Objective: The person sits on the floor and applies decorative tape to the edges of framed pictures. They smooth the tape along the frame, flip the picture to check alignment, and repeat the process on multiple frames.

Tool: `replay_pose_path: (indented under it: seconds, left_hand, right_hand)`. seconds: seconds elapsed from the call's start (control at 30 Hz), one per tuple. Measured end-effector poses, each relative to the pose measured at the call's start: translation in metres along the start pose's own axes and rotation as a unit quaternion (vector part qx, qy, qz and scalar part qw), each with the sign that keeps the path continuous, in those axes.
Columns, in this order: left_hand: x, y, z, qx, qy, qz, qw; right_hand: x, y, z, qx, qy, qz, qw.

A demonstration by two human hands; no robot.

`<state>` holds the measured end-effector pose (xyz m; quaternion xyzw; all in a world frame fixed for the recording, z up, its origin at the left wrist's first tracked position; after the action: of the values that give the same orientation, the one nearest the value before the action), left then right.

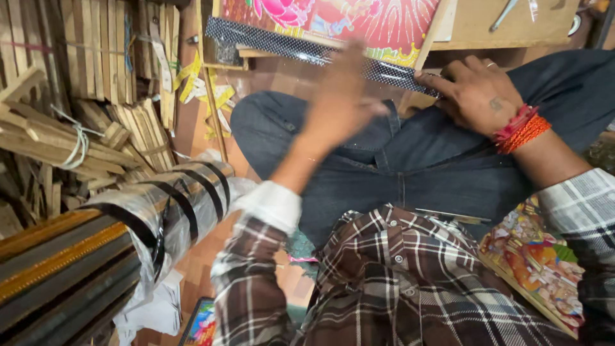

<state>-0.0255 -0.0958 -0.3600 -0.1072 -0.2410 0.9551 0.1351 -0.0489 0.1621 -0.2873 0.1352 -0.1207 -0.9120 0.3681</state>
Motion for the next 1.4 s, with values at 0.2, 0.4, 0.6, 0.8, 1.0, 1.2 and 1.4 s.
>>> replay_pose_path:
  seconds: [0.2,0.4,0.6,0.8,1.0,1.2,1.4]
  left_hand:
    - [-0.008,-0.078,-0.02,0.075,-0.011,-0.158,0.985]
    - [-0.015,-0.015,0.017,0.144,0.038,-0.125,0.981]
    - [-0.021,0.102,0.08,0.206,0.044,-0.029,0.977]
    - [-0.024,0.184,0.146,0.205,-0.032,0.097,0.973]
    - [0.009,0.198,0.139,-0.062,-0.281,0.147,0.946]
    - [0.031,0.196,0.137,-0.259,-0.333,0.086,0.903]
    - [-0.009,0.19,0.127,-0.213,-0.317,0.11,0.917]
  right_hand:
    - [0.001,-0.001,-0.004,0.007,0.009,-0.012,1.0]
    - [0.001,0.002,0.0,0.026,0.014,-0.012,0.999]
    - [0.002,0.002,0.002,0.027,0.011,-0.014,0.999]
    - [0.004,0.005,0.0,0.019,0.016,-0.025,0.999]
    - [0.008,0.012,0.005,0.095,-0.001,-0.02,0.995]
    - [0.009,0.016,0.004,0.116,-0.011,0.004,0.993]
    - [-0.001,0.006,0.005,0.117,-0.024,0.007,0.993]
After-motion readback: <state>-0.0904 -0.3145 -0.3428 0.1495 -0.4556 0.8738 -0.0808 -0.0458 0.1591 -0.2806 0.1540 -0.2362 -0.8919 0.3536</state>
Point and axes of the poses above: each hand's wrist, its own x-axis towards the middle knuckle, its own z-axis out of the back of the hand, y = z × x, the point moved 3 cm from there along x, towards the middle knuckle, and after that the axes turned 13 degrees about x, right-handed, at the moved point
